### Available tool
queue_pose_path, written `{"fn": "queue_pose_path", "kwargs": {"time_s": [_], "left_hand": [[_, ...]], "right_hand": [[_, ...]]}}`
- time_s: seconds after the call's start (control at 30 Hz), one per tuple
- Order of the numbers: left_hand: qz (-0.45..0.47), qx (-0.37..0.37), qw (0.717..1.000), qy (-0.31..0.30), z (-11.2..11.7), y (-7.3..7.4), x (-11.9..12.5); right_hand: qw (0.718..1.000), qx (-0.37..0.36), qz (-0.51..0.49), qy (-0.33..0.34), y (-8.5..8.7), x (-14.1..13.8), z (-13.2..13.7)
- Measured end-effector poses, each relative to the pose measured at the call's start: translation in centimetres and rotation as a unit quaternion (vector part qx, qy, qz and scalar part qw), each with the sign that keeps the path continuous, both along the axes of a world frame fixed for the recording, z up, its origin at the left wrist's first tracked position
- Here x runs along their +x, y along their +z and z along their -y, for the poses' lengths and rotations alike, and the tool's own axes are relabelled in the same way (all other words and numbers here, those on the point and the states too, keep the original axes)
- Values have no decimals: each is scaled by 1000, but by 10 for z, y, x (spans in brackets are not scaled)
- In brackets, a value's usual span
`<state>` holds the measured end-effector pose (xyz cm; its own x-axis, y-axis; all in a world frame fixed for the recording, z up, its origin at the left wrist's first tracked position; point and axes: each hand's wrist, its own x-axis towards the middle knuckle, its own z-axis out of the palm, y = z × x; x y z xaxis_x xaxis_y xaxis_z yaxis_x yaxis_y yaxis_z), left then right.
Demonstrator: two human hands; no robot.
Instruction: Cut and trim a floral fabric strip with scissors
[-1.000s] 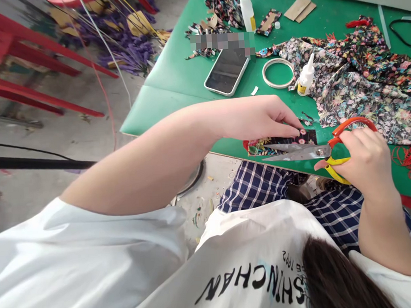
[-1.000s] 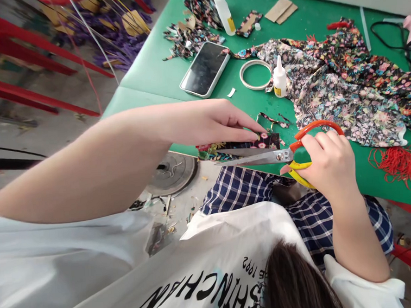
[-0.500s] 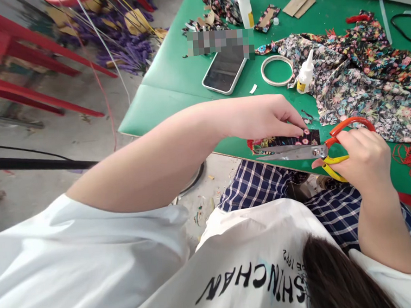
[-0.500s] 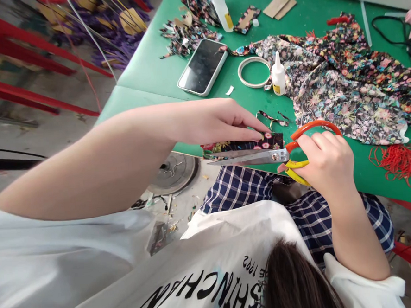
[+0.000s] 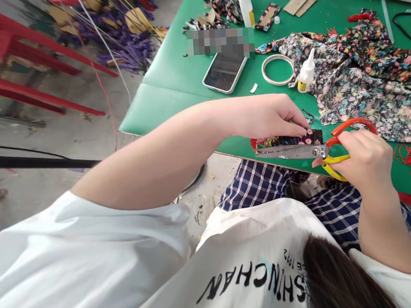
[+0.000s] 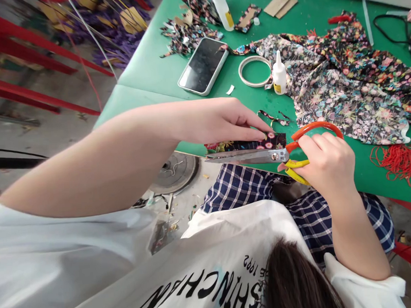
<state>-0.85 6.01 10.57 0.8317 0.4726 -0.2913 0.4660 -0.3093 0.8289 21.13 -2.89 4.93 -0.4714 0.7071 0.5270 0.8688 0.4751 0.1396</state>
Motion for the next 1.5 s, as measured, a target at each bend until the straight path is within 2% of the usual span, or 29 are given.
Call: {"fn": "queue_pose_path", "kwargs": {"time_s": [0.2, 0.7, 1.0, 1.3, 1.5], "left_hand": [[16, 2, 1000, -16, -3, -8, 1], [9, 3, 1000, -22, -3, -6, 2], [-1, -8, 1000, -12, 1, -1, 4], [-2, 4, 1000, 19, -2, 1, -4], [-3, 0, 1000, 30, 0, 1, -5]], "right_hand": [[1000, -6, -6, 3, 1, 0, 1], [1000, -21, -8, 9, 2, 0, 2], [999, -21, -18, 16, 3, -2, 4], [998, -52, 11, -36, 0, 27, -2], [996, -80, 9, -26, -2, 20, -1]]}}
